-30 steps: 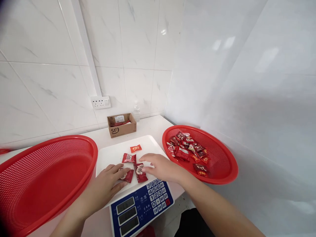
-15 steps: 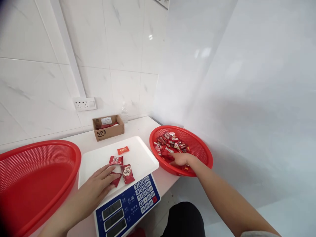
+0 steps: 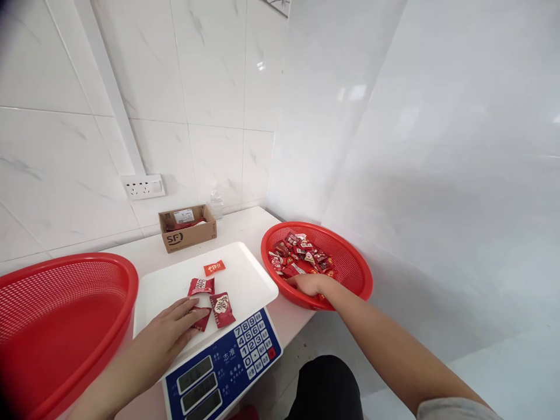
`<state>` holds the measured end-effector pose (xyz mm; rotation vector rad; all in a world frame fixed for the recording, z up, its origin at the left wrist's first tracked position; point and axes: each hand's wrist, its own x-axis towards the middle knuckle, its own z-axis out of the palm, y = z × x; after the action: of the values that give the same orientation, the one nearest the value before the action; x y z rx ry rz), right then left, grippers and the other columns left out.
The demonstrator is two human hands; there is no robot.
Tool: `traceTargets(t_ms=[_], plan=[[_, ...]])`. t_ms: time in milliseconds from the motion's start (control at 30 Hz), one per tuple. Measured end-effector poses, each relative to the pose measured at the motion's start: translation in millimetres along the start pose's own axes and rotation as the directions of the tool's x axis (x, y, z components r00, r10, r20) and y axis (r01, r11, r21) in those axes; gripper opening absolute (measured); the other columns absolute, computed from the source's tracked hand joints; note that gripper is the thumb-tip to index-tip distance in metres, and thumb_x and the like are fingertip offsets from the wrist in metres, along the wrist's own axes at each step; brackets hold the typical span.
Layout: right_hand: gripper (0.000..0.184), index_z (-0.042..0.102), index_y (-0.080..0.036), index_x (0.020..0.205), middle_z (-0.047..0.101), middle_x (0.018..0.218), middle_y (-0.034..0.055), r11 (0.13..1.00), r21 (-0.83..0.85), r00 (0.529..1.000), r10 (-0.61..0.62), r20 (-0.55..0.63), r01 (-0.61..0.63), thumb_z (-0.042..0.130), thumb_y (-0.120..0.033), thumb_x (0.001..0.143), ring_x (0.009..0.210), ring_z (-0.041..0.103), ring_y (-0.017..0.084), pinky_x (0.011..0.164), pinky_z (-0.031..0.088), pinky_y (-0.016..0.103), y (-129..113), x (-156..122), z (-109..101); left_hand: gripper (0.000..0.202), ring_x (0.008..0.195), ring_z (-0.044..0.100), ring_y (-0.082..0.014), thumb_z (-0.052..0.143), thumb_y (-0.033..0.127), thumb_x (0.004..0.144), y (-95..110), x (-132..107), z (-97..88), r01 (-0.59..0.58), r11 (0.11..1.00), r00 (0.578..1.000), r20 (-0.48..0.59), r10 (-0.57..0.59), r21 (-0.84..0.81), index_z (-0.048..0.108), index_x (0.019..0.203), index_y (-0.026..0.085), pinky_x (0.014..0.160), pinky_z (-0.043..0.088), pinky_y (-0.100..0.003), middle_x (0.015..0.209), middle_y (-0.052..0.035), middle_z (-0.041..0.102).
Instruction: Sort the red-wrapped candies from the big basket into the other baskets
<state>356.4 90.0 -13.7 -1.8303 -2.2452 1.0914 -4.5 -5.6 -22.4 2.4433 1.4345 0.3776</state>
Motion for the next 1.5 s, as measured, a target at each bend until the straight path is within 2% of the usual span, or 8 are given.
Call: traceTargets(t_ms=[467, 633, 767, 867, 967, 1100, 1233, 1500], plan=[[0.036, 0.066, -0.022, 0.107, 0.068, 0.106, 0.0069, 0.960, 0.256, 0.979, 0.061, 0.195, -0.111, 0.055, -0.021, 0.073, 0.095, 0.064, 0.023, 0.080, 0.051, 0.036, -9, -11, -1, 0.037, 0.129, 0.040, -0.0248, 0.039, 0.027, 0.092, -4, 0, 2.1, -0.022, 1.000, 0.999, -0.046, 0.021, -0.007, 0.054, 0.125, 0.035, 0.104, 0.037, -0.046, 0.137, -0.0012, 0.050], [0.044, 0.055, -0.021, 0.123, 0.060, 0.121, 0.0080, 0.927, 0.372, 0.990, -0.015, 0.141, -0.039, 0.053, -0.036, 0.081, 0.103, 0.060, 0.020, 0.086, 0.048, 0.035, -12, -19, -9, 0.037, 0.127, 0.043, -0.0250, 0.040, 0.025, 0.091, 5, 4, -6.3, 0.036, 0.999, 0.999, -0.022, -0.036, -0.011, 0.056, 0.124, 0.028, 0.104, 0.037, -0.046, 0.136, -0.0046, 0.051], [0.041, 0.061, -0.018, 0.112, 0.063, 0.111, 0.0073, 0.919, 0.390, 0.992, -0.100, 0.081, 0.061, 0.062, -0.034, 0.075, 0.099, 0.059, 0.020, 0.084, 0.048, 0.033, -12, -23, -13, 0.035, 0.122, 0.047, -0.0242, 0.038, 0.024, 0.091, 12, 7, -13.6, 0.097, 0.995, 0.995, -0.027, -0.098, -0.034, 0.055, 0.122, 0.024, 0.101, 0.040, -0.044, 0.133, -0.0078, 0.050], [0.028, 0.063, -0.017, 0.098, 0.065, 0.097, 0.0063, 0.930, 0.350, 0.994, -0.105, -0.031, 0.109, 0.060, -0.035, 0.076, 0.086, 0.061, 0.019, 0.076, 0.049, 0.032, -21, -23, -14, 0.033, 0.124, 0.044, -0.0251, 0.041, 0.027, 0.091, 13, 7, -12.8, 0.061, 0.997, 0.995, -0.071, -0.065, -0.048, 0.053, 0.121, 0.025, 0.100, 0.041, -0.045, 0.134, -0.0075, 0.047], [0.031, 0.060, -0.019, 0.107, 0.064, 0.099, 0.0071, 0.931, 0.330, 0.978, -0.096, -0.188, 0.155, 0.055, -0.035, 0.080, 0.088, 0.061, 0.020, 0.078, 0.049, 0.034, -42, -22, -12, 0.032, 0.128, 0.039, -0.0271, 0.044, 0.028, 0.090, 12, 6, -10.4, 0.039, 0.998, 0.997, -0.065, -0.042, -0.050, 0.052, 0.121, 0.026, 0.101, 0.039, -0.047, 0.136, -0.0073, 0.045], [0.045, 0.051, -0.020, 0.125, 0.061, 0.114, 0.0088, 0.907, 0.318, 0.948, -0.203, -0.245, 0.276, 0.055, -0.029, 0.081, 0.102, 0.058, 0.021, 0.086, 0.048, 0.036, -78, -17, 3, 0.032, 0.129, 0.038, -0.0274, 0.044, 0.028, 0.090, 12, 5, -10.7, 0.052, 0.998, 0.997, -0.052, -0.054, -0.042, 0.051, 0.121, 0.025, 0.102, 0.039, -0.047, 0.137, -0.0076, 0.044], [0.052, 0.048, -0.024, 0.131, 0.050, 0.132, 0.0090, 0.930, 0.052, 0.908, -0.343, -0.241, 0.365, 0.057, -0.027, 0.080, 0.110, 0.054, 0.024, 0.093, 0.044, 0.040, -106, -15, 32, 0.034, 0.126, 0.042, -0.0261, 0.043, 0.027, 0.090, 11, 3, -12.8, 0.052, 0.998, 0.995, -0.082, -0.054, -0.020, 0.049, 0.124, 0.028, 0.099, 0.041, -0.045, 0.135, -0.0068, 0.045], [0.041, 0.061, -0.024, 0.115, 0.058, 0.114, 0.0058, 0.848, -0.097, 0.850, -0.526, -0.029, 0.521, 0.058, -0.013, 0.076, 0.106, 0.055, 0.022, 0.094, 0.042, 0.034, -138, -14, 75, 0.031, 0.122, 0.046, -0.0264, 0.046, 0.027, 0.089, 10, 0, -16.9, 0.066, 0.997, 0.993, -0.099, -0.068, -0.027, 0.051, 0.120, 0.025, 0.096, 0.043, -0.044, 0.131, -0.0083, 0.049]])
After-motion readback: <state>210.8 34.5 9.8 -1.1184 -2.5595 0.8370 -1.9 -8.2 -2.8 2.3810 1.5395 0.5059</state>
